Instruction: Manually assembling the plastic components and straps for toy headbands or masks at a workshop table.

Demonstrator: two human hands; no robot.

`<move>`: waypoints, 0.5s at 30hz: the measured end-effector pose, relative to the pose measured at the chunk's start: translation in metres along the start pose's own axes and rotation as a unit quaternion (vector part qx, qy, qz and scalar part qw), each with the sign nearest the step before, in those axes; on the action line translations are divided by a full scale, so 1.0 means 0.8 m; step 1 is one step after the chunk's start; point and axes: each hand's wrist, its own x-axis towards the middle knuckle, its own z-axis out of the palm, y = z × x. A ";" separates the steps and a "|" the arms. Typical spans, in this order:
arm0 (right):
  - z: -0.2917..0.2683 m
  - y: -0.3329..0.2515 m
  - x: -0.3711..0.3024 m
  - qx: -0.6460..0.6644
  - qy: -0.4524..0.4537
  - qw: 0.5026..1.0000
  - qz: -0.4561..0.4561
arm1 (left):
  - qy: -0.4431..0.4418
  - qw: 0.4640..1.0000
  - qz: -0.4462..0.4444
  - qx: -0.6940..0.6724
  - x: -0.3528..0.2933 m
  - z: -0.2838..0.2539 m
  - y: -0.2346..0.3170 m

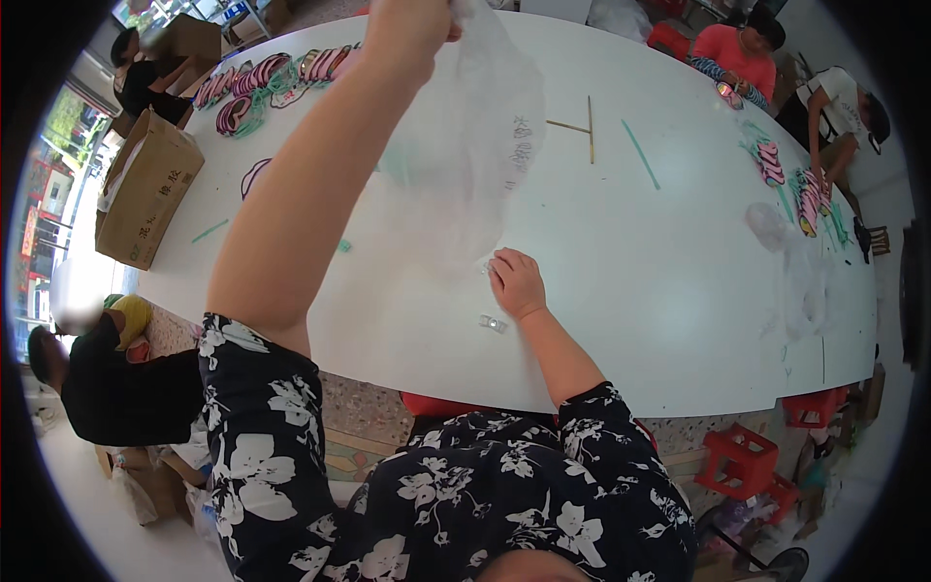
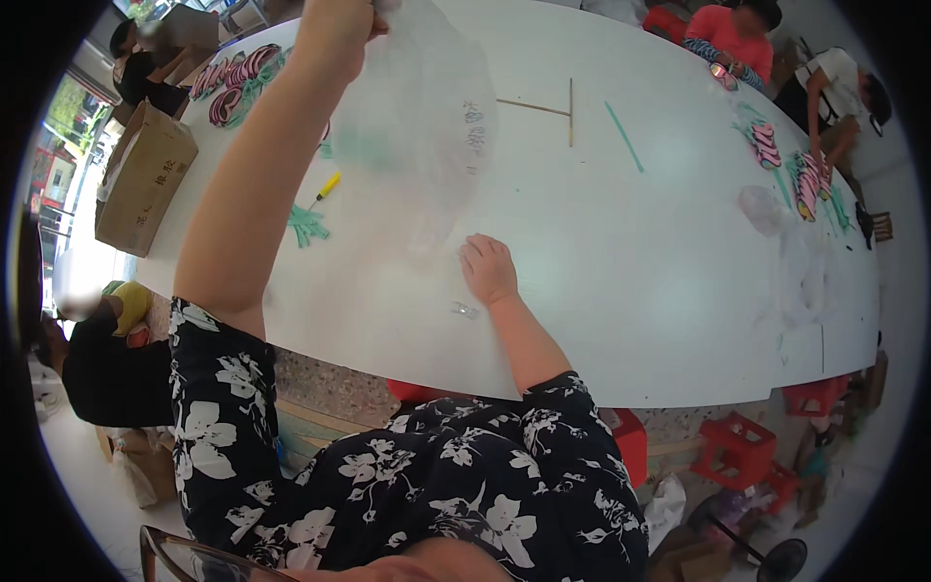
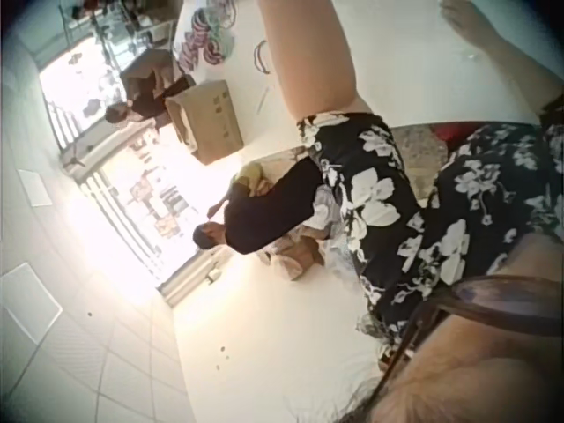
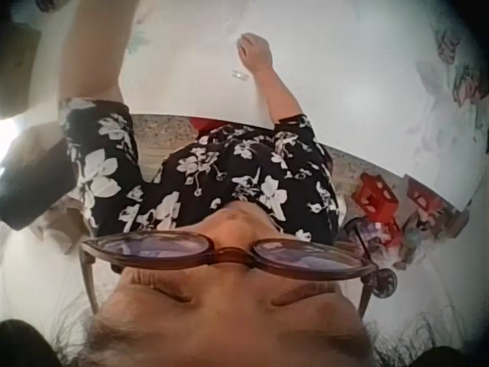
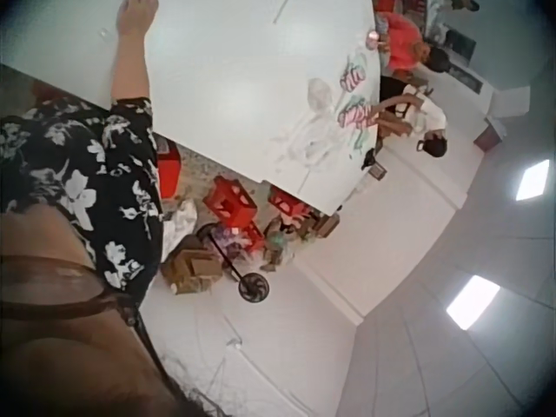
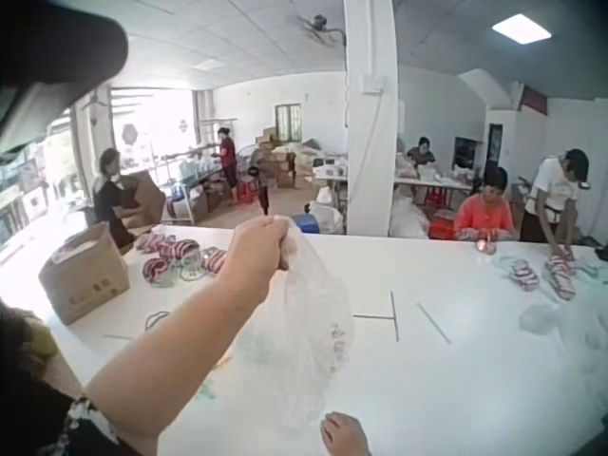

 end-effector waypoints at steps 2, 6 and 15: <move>0.002 0.004 -0.004 -0.012 -0.041 0.999 0.027 | -0.033 0.998 -0.043 -0.018 -0.015 0.046 -0.019; 0.006 -0.001 -0.005 0.018 -0.045 0.998 0.049 | -0.121 0.982 -0.146 0.008 -0.064 0.107 -0.030; 0.001 0.001 -0.006 -0.039 0.011 0.999 0.002 | -0.039 0.996 0.034 0.070 -0.236 0.038 -0.167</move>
